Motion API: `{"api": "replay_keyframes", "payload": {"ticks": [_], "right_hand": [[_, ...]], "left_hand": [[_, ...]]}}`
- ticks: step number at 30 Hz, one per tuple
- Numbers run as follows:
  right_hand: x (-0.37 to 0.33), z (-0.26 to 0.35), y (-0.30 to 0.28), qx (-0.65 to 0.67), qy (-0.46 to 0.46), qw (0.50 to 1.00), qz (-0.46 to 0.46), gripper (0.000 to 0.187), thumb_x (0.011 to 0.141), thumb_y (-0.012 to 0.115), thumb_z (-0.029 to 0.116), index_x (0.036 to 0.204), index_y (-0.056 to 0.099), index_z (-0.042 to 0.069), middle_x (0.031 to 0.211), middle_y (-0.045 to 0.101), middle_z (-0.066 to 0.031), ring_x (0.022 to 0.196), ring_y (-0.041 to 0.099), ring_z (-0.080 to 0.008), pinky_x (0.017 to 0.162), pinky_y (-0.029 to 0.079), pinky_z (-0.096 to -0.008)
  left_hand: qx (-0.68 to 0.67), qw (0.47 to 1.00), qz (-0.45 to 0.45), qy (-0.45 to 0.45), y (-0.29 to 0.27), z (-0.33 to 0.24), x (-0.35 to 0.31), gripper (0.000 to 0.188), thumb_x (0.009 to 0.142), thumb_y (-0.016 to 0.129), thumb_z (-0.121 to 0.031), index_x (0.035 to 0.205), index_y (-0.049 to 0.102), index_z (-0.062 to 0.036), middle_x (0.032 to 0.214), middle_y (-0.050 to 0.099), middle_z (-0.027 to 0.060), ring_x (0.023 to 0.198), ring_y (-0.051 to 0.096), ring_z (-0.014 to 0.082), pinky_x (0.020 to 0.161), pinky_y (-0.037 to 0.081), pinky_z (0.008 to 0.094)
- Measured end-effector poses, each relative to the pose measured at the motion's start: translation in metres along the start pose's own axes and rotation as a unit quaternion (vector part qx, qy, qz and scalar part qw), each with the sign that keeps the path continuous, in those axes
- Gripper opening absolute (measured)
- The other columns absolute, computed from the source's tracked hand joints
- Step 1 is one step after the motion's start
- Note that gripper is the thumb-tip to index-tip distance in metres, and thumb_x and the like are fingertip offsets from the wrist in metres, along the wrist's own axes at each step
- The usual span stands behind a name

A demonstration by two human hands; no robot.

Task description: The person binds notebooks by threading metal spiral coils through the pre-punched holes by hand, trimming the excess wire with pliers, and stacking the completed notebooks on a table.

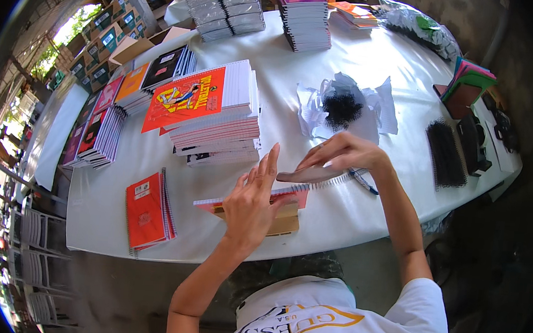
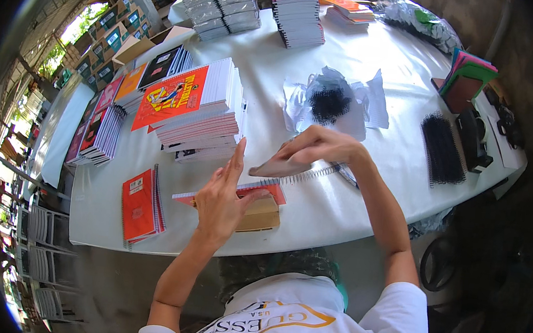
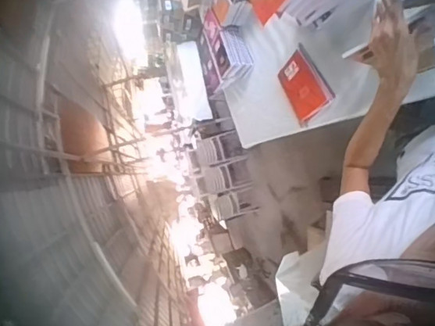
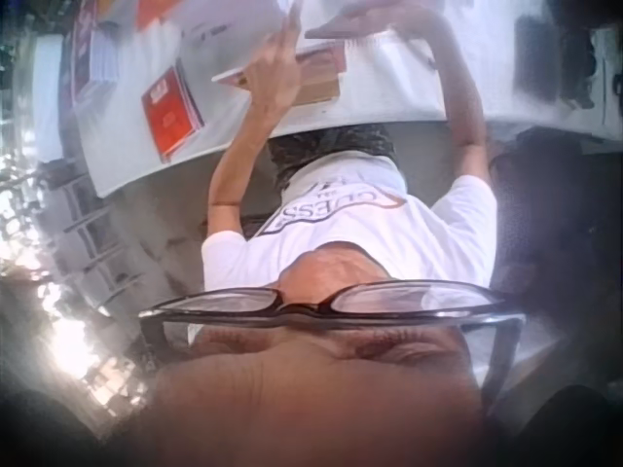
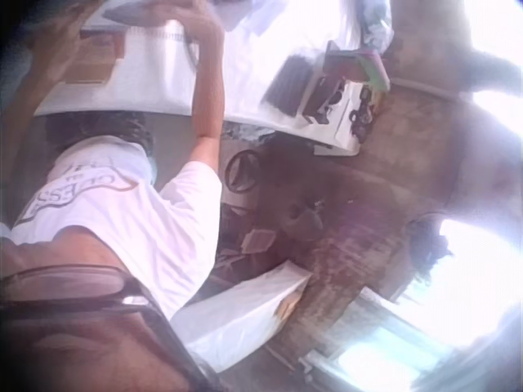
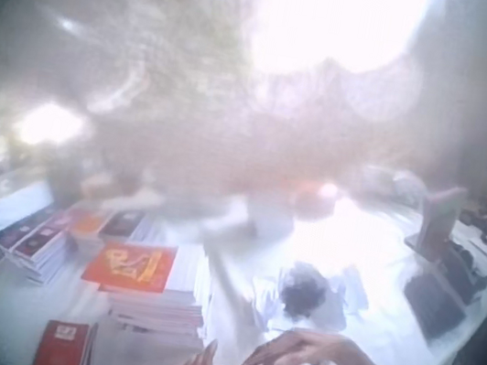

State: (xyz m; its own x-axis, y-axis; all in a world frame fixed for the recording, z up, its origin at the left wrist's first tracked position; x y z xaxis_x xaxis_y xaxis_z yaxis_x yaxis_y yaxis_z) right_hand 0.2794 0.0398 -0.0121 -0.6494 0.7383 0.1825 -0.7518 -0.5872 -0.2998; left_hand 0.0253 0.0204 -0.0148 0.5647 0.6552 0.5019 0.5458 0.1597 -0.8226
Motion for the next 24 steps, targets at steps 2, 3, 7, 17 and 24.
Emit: {"api": "replay_keyframes", "payload": {"ticks": [2,3,7,17,24], "right_hand": [[0.004,-0.006,0.003,-0.032,0.012,0.999,0.031,0.048,0.088,0.064,0.039,0.113,0.069,-0.002,0.111,0.069,-0.0149,0.096,0.063,-0.021,0.086,0.048,-0.0319],[0.008,-0.005,0.007,-0.046,0.014,0.998,0.043,0.048,0.087,0.065,0.04,0.112,0.07,-0.001,0.109,0.07,-0.0136,0.093,0.064,-0.0188,0.084,0.048,-0.0306],[0.007,-0.019,0.001,0.028,-0.001,0.999,-0.026,0.053,0.084,0.067,0.046,0.109,0.072,0.0,0.111,0.069,-0.013,0.095,0.064,-0.0205,0.086,0.048,-0.0311],[0.023,-0.013,0.014,0.051,0.014,0.999,0.005,0.053,0.085,0.066,0.042,0.105,0.07,-0.007,0.111,0.069,-0.0187,0.104,0.062,-0.0247,0.094,0.044,-0.0323],[0.03,-0.028,0.017,0.11,-0.043,0.993,-0.002,0.05,0.085,0.065,0.036,0.104,0.069,-0.01,0.108,0.069,-0.0174,0.1,0.062,-0.0237,0.095,0.042,-0.0302]], "left_hand": [[0.002,1.0,-0.002,-0.004,0.0,0.001,-0.001,0.105,0.065,0.083,-0.032,0.151,0.028,-0.0103,0.128,0.061,0.0119,0.104,0.065,0.0274,0.09,0.051,0.04],[0.006,1.0,0.001,-0.003,-0.002,0.0,0.0,0.104,0.065,0.082,-0.034,0.151,0.029,-0.0102,0.127,0.061,0.0117,0.103,0.065,0.0276,0.09,0.051,0.0402],[0.024,1.0,-0.012,-0.004,-0.005,0.005,-0.005,0.102,0.064,0.081,-0.038,0.15,0.032,-0.0103,0.125,0.063,0.0119,0.103,0.065,0.0288,0.091,0.051,0.0412],[0.019,0.999,-0.03,-0.022,-0.01,0.018,-0.011,0.106,0.06,0.081,-0.046,0.15,0.033,-0.0215,0.109,0.068,0.0188,0.094,0.067,0.0364,0.09,0.052,0.0419],[0.033,0.998,-0.046,-0.017,-0.015,0.022,-0.011,0.107,0.059,0.082,-0.044,0.151,0.032,-0.0239,0.109,0.068,0.0191,0.094,0.067,0.036,0.09,0.052,0.0416]]}}
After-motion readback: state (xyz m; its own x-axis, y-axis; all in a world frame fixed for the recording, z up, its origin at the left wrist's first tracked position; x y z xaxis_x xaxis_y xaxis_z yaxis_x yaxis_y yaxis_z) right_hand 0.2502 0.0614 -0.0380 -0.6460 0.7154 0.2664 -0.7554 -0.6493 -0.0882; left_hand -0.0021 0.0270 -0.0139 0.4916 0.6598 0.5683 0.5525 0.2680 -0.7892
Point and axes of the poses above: each hand's wrist, its own x-axis towards the middle knuckle, its own y-axis out of the palm, z = x × y, the point moved 1 cm from there along x, towards the middle knuckle
